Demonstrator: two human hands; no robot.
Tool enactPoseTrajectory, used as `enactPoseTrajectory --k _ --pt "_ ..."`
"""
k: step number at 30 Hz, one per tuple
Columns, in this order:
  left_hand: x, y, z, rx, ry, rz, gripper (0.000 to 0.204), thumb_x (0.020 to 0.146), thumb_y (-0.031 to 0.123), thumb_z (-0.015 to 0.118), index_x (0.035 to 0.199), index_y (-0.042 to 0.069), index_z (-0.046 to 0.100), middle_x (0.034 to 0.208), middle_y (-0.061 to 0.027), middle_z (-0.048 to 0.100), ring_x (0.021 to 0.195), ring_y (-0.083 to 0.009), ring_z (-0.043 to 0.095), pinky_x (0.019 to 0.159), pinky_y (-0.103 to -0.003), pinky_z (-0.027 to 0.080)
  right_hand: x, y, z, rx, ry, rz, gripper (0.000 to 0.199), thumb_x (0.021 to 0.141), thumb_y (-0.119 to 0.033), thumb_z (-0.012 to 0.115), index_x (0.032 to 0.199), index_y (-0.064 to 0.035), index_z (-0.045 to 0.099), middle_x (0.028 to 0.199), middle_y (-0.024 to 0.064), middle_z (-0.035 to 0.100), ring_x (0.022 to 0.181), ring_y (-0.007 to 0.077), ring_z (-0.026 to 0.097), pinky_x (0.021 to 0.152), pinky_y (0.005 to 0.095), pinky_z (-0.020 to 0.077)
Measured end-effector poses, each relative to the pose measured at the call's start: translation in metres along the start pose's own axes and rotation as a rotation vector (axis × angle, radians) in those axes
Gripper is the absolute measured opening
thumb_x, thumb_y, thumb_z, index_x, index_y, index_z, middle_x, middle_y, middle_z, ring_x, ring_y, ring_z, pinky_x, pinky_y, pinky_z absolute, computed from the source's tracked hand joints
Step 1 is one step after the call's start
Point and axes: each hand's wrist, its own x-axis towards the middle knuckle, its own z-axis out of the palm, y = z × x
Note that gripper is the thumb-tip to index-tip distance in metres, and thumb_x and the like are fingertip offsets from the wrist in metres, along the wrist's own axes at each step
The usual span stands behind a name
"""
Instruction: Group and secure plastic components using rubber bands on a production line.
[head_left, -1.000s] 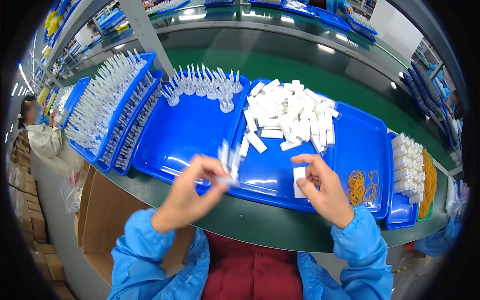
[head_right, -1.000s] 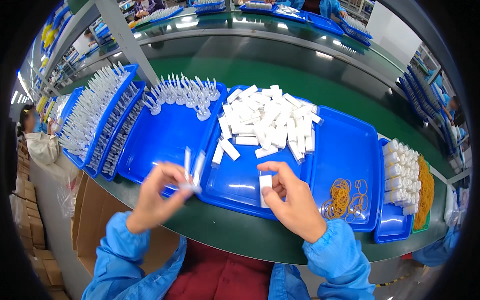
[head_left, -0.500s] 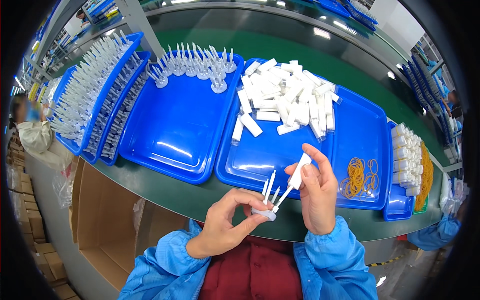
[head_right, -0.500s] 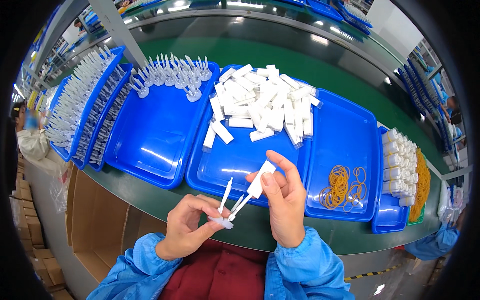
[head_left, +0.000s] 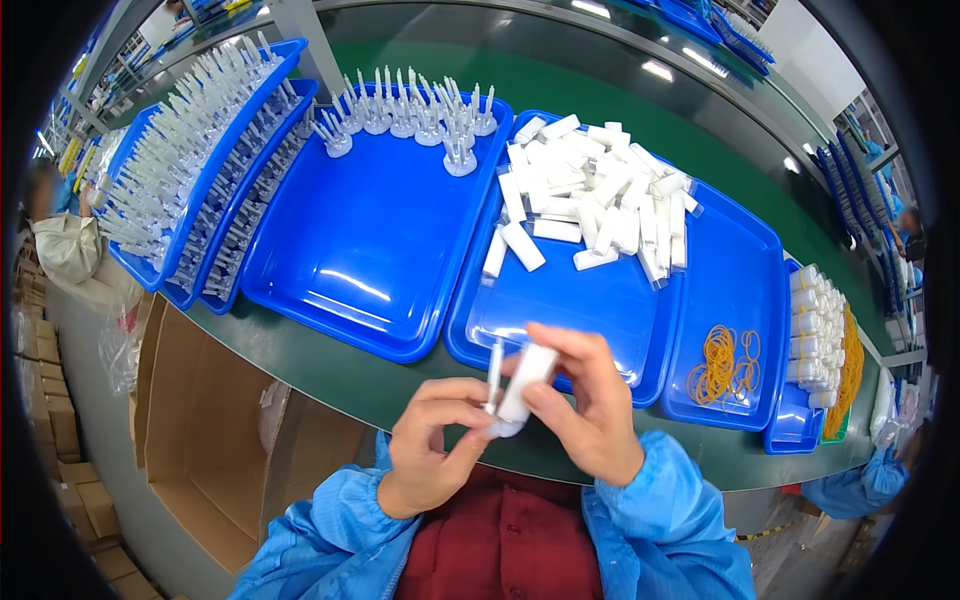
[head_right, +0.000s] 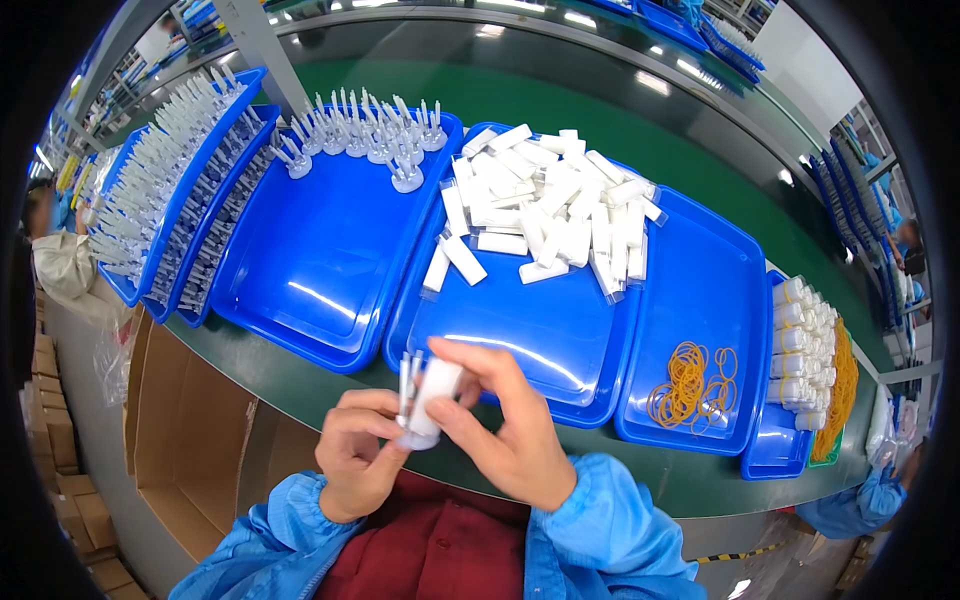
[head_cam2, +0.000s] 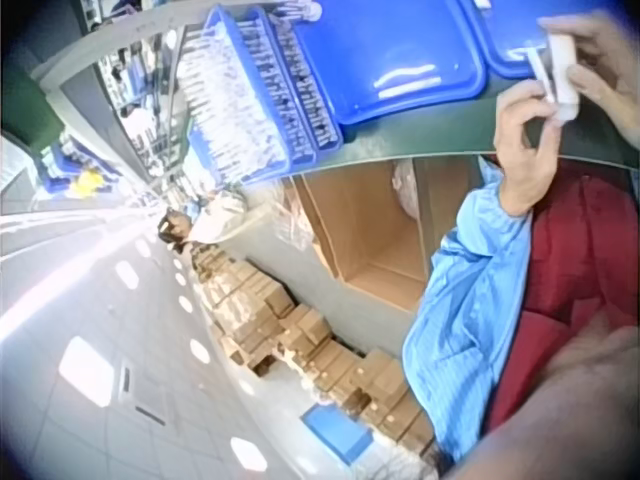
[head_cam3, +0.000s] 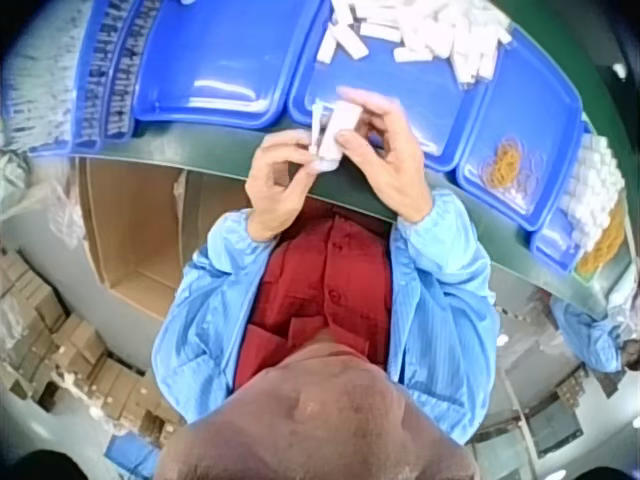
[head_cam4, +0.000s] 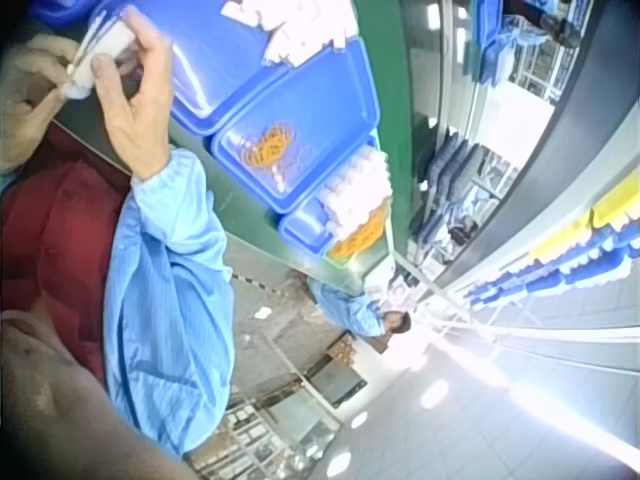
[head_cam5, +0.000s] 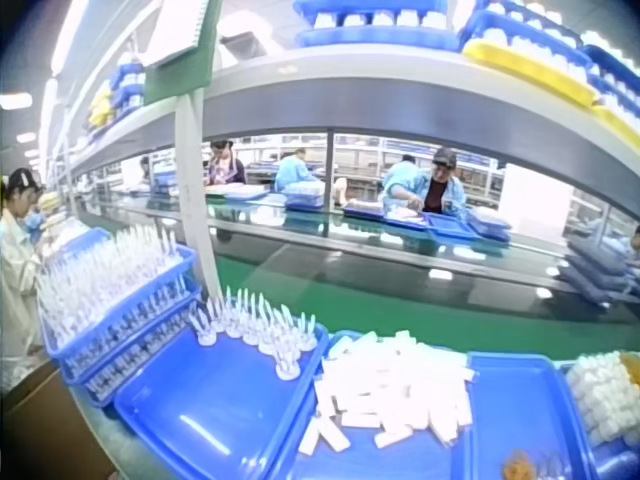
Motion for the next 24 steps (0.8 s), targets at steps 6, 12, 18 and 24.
enactPoseTrajectory --k 6,12,18,24 --pt "0.014 0.000 -0.018 0.199 0.011 0.043 0.031 0.086 -0.014 0.070 0.107 0.002 0.054 0.111 -0.0184 0.064 0.100 -0.0224 0.065 0.088 -0.034 0.055 0.088 0.015 -0.015 -0.375 0.265 -0.033 0.023 0.095 -0.010 0.066 0.117 -0.0010 0.067 0.101 0.0138 0.067 0.091 0.0248 0.064 0.081 0.0355 0.0521" --pt "0.016 0.004 -0.025 0.340 -0.036 0.065 0.031 0.083 -0.013 0.073 0.105 0.002 0.058 0.109 -0.0166 0.067 0.099 -0.0231 0.068 0.091 -0.032 0.054 0.099 0.043 -0.012 -1.096 0.064 -0.199 0.033 0.085 -0.012 0.075 0.115 -0.0022 0.064 0.098 0.0168 0.067 0.095 0.0365 0.063 0.080 0.0435 0.0532" --pt "0.024 0.017 -0.028 0.484 -0.170 0.192 0.039 0.073 -0.005 0.079 0.110 0.008 0.073 0.108 -0.0061 0.074 0.084 -0.0214 0.068 0.071 -0.033 0.046 0.071 -0.001 -0.016 0.081 0.133 0.287 0.044 0.099 -0.014 0.065 0.139 -0.0013 0.051 0.101 0.0092 0.067 0.093 0.0143 0.066 0.086 0.0300 0.0517" --pt "0.029 0.023 -0.018 0.452 -0.268 0.191 0.038 0.075 -0.003 0.078 0.110 0.011 0.076 0.111 -0.0030 0.074 0.084 -0.0179 0.065 0.070 -0.030 0.041 0.042 -0.014 -0.008 0.232 0.163 0.362 0.049 0.100 -0.016 0.064 0.144 -0.0019 0.046 0.100 0.0102 0.068 0.097 0.0153 0.065 0.091 0.0315 0.0506"
